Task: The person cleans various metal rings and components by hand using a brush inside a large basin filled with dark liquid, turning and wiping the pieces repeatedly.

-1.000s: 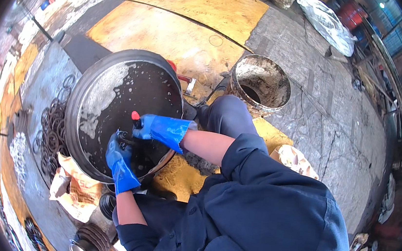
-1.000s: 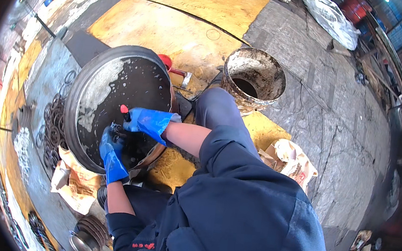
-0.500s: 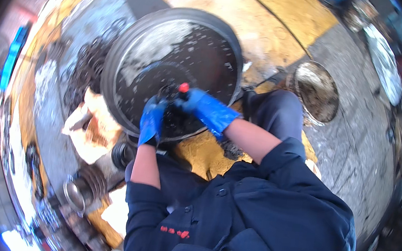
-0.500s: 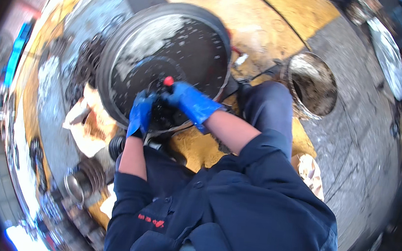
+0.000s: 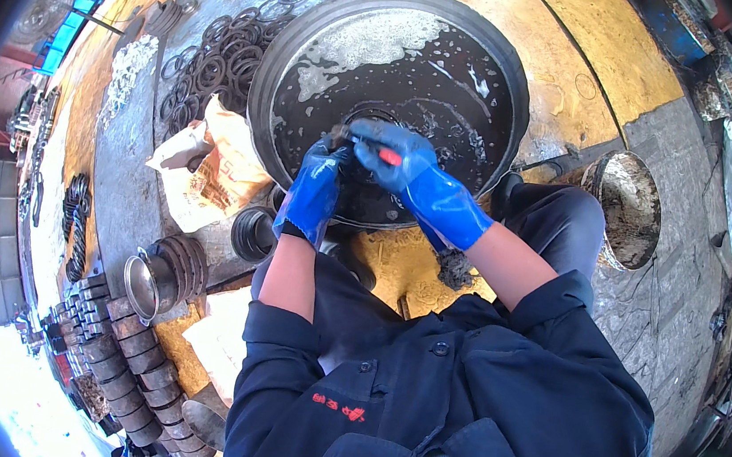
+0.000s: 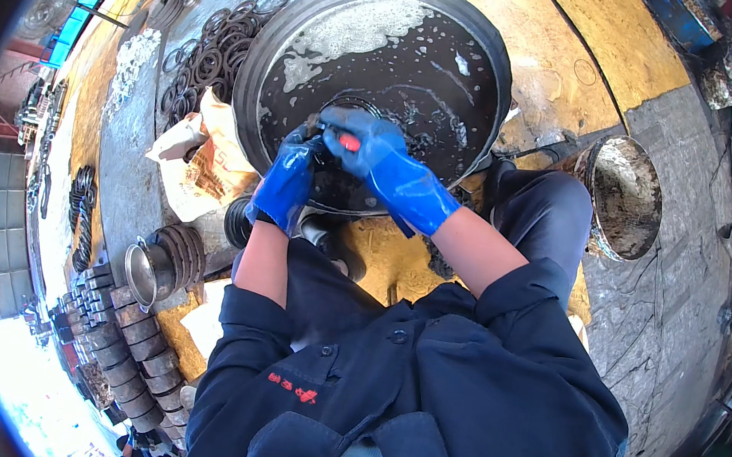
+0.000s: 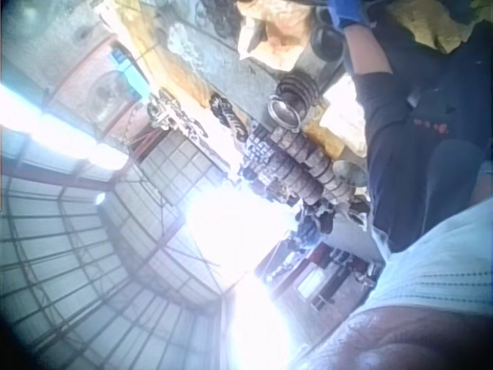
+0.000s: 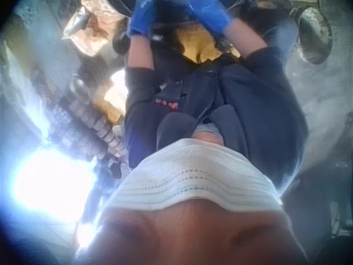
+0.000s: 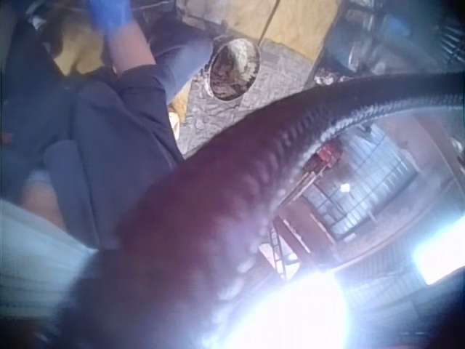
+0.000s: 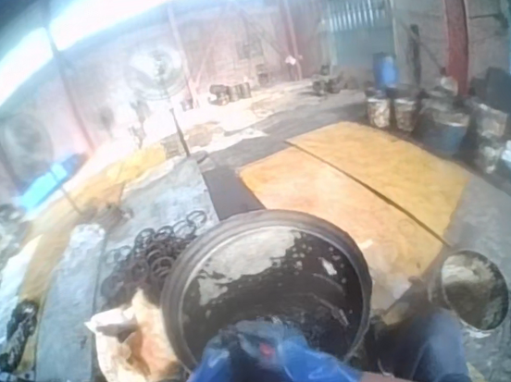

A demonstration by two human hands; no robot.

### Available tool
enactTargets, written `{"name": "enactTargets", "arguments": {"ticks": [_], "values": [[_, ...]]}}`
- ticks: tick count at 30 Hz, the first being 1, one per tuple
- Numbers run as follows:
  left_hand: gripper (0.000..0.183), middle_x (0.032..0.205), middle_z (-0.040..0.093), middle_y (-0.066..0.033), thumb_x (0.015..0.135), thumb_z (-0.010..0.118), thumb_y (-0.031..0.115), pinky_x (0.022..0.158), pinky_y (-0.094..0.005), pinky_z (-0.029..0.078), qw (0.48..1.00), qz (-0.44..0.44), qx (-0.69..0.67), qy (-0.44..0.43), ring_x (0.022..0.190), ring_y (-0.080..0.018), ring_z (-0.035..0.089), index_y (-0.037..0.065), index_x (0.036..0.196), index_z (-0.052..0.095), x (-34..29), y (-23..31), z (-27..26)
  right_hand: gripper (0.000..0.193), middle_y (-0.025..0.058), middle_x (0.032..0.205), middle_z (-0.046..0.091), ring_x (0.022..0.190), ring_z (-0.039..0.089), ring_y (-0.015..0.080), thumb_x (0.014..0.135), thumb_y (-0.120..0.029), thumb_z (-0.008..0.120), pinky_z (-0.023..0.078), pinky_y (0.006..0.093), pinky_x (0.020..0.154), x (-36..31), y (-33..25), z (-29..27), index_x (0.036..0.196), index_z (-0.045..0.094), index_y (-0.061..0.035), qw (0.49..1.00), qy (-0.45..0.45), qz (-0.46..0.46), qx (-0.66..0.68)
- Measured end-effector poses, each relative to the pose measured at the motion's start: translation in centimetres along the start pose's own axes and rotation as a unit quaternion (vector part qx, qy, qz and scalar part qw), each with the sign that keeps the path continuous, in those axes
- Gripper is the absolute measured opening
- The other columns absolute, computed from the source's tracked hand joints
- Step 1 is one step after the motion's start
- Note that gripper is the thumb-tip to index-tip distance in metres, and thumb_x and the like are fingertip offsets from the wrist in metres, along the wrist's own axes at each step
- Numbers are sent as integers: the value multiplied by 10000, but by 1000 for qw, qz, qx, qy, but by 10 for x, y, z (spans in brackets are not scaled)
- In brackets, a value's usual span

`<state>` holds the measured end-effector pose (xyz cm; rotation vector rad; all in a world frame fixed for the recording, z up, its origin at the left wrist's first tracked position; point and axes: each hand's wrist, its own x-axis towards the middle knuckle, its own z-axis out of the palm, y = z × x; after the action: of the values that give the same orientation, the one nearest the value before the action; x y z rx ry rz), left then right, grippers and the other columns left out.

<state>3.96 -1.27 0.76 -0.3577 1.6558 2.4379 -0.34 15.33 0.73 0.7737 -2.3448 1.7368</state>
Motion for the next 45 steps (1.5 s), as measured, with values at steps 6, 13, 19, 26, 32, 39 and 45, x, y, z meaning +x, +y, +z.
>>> {"name": "enactTargets", "arguments": {"ticks": [6, 13, 19, 26, 32, 39, 45], "values": [[251, 1038, 679, -41, 959, 589, 123, 827, -262, 495, 992, 53, 89, 66, 903, -116, 618, 7, 1177, 639, -20, 30, 41, 291, 90, 891, 729, 779, 675, 169, 911, -285, 673, 534, 315, 734, 41, 48, -6, 1040, 698, -26, 945, 85, 299, 101], [242, 1000, 680, -38, 948, 619, 146, 800, -259, 496, 993, 48, 56, 95, 879, -106, 610, 17, 1151, 646, -11, 19, 25, 260, 93, 878, 726, 759, 665, 173, 904, -228, 635, 508, 318, 674, 6, 87, -22, 991, 694, 10, 869, 38, 448, 208], [257, 1017, 683, -56, 937, 641, 164, 781, -253, 510, 992, 69, 49, 93, 886, -114, 631, 21, 1151, 650, -12, 20, 17, 335, 113, 955, 736, 854, 694, 166, 911, -292, 665, 542, 320, 787, 31, 48, -14, 1165, 683, -75, 977, -23, 132, 165], [266, 1020, 699, -55, 954, 627, 122, 786, -254, 518, 992, 65, 24, 104, 909, -125, 651, 7, 1194, 639, 5, 10, 4, 310, 124, 1003, 733, 900, 710, 220, 883, -289, 670, 547, 329, 827, 50, 46, -29, 1143, 702, -124, 986, -37, 165, 8], [265, 1069, 702, -77, 951, 621, 87, 809, -258, 517, 990, 86, 21, 113, 958, -148, 662, 7, 1203, 632, 4, 10, -4, 293, 62, 900, 716, 823, 657, 160, 836, -299, 733, 527, 338, 768, 23, 66, -26, 1017, 724, -69, 924, -126, 357, 60], [294, 1156, 678, -137, 952, 606, 76, 923, -312, 524, 986, 126, -2, 107, 1047, -209, 658, -20, 1230, 599, 7, 8, -2, 351, 88, 924, 728, 806, 668, 165, 817, -311, 761, 537, 337, 752, 4, 69, -31, 1037, 723, -39, 878, -127, 440, 139], [320, 1230, 644, -201, 975, 575, 96, 941, -421, 534, 989, 78, -114, 54, 1101, -305, 647, -4, 1279, 569, 24, 8, -11, 447, 57, 954, 728, 834, 660, 149, 852, -410, 769, 527, 308, 757, 0, 68, -53, 1064, 715, -21, 908, -86, 359, 197]]}}
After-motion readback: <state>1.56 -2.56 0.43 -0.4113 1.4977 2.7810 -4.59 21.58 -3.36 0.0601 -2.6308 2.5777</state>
